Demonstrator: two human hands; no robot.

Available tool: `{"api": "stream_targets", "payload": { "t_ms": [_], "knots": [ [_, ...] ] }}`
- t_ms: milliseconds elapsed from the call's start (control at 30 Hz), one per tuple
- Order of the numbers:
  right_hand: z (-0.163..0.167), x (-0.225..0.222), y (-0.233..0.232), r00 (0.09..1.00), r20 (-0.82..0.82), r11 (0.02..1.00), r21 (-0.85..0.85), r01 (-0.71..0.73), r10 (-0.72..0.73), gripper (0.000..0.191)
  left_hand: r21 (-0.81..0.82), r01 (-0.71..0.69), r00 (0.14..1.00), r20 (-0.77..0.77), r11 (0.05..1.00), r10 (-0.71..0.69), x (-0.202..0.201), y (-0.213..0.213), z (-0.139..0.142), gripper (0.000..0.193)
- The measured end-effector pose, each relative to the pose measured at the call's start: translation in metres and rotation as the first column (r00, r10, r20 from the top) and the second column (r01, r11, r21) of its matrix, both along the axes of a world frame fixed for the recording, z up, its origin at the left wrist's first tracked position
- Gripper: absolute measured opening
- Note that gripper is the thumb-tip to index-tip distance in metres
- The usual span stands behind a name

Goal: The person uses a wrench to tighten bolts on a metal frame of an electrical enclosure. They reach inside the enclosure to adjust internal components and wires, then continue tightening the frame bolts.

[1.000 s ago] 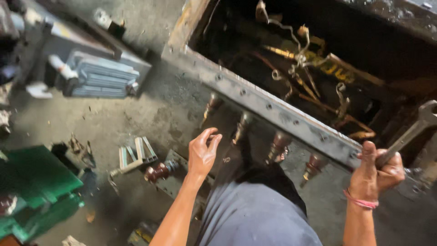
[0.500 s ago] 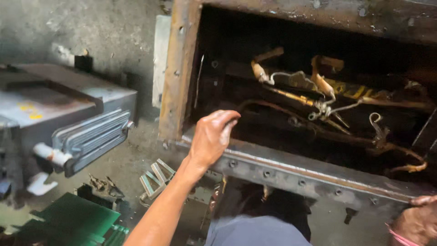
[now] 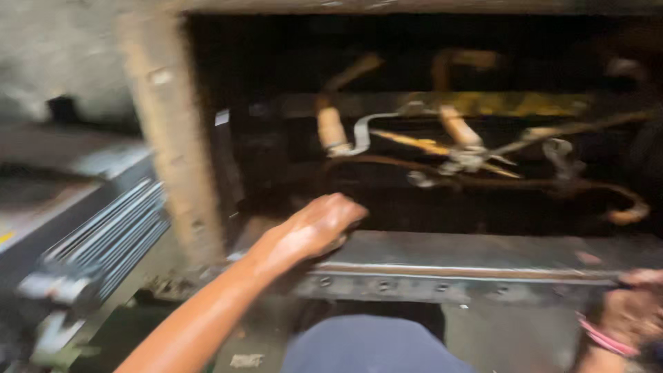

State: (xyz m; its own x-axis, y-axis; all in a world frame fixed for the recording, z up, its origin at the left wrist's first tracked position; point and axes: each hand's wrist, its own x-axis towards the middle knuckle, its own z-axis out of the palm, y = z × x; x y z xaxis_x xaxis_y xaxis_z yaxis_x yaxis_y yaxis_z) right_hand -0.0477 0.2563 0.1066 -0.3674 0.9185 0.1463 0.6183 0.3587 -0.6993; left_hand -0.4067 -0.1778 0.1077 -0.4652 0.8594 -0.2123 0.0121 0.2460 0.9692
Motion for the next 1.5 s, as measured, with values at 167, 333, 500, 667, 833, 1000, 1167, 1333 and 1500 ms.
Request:
{"api": "stream_targets", "payload": {
  "t_ms": [167, 333, 500, 667, 833, 1000, 1167, 1333, 1500],
  "knots": [
    [0.021, -0.029, -0.020, 0.968, -0.235, 0.979, -0.157, -0.132, 0.093, 0.045, -0.322, 0.379, 0.922, 0.044, 0.868, -0.386, 0.007, 0.026, -0.028, 0.039],
    [0.031, -0.061, -0.040, 0.992, -0.047, 0.993, 0.020, -0.119, 0.120, 0.059, -0.225, 0.292, 0.947, 0.201, 0.929, -0.249, 0.022, 0.055, -0.034, 0.029],
    [0.035, -0.075, -0.047, 0.995, -0.093, 0.999, -0.012, -0.034, 0.032, 0.057, -0.323, 0.389, 0.920, 0.084, 0.863, -0.383, 0.037, 0.104, -0.036, 0.037],
    [0.038, -0.078, -0.050, 0.993, -0.107, 0.999, -0.017, -0.041, 0.038, 0.059, -0.301, 0.621, 0.773, 0.078, 0.724, -0.630, 0.047, 0.143, -0.041, 0.023],
    [0.040, -0.081, -0.055, 0.997, -0.076, 1.000, -0.030, -0.009, 0.007, 0.059, 0.073, 0.147, 0.974, 0.164, 0.986, -0.158, 0.074, 0.207, -0.031, 0.033],
    [0.041, -0.085, -0.056, 0.998, -0.058, 1.000, -0.010, 0.021, -0.021, 0.065, 0.008, 0.243, 0.949, 0.205, 0.970, -0.240, 0.119, 0.293, -0.038, 0.027],
    [0.037, -0.087, -0.055, 0.996, -0.088, 1.000, 0.001, 0.010, -0.010, 0.061, 0.078, 0.177, 0.979, 0.090, 0.981, -0.184, 0.161, 0.324, -0.085, 0.008],
    [0.038, -0.083, -0.055, 0.994, -0.106, 1.000, -0.021, 0.018, -0.020, 0.064, 0.101, 0.127, 0.965, 0.216, 0.987, -0.147, 0.183, 0.334, -0.113, 0.023],
    [0.038, -0.075, -0.053, 0.999, -0.044, 0.999, -0.038, -0.025, 0.023, 0.063, -0.057, 0.203, 0.832, 0.537, 0.978, -0.141, 0.179, 0.323, -0.115, 0.045]
  ]
}}
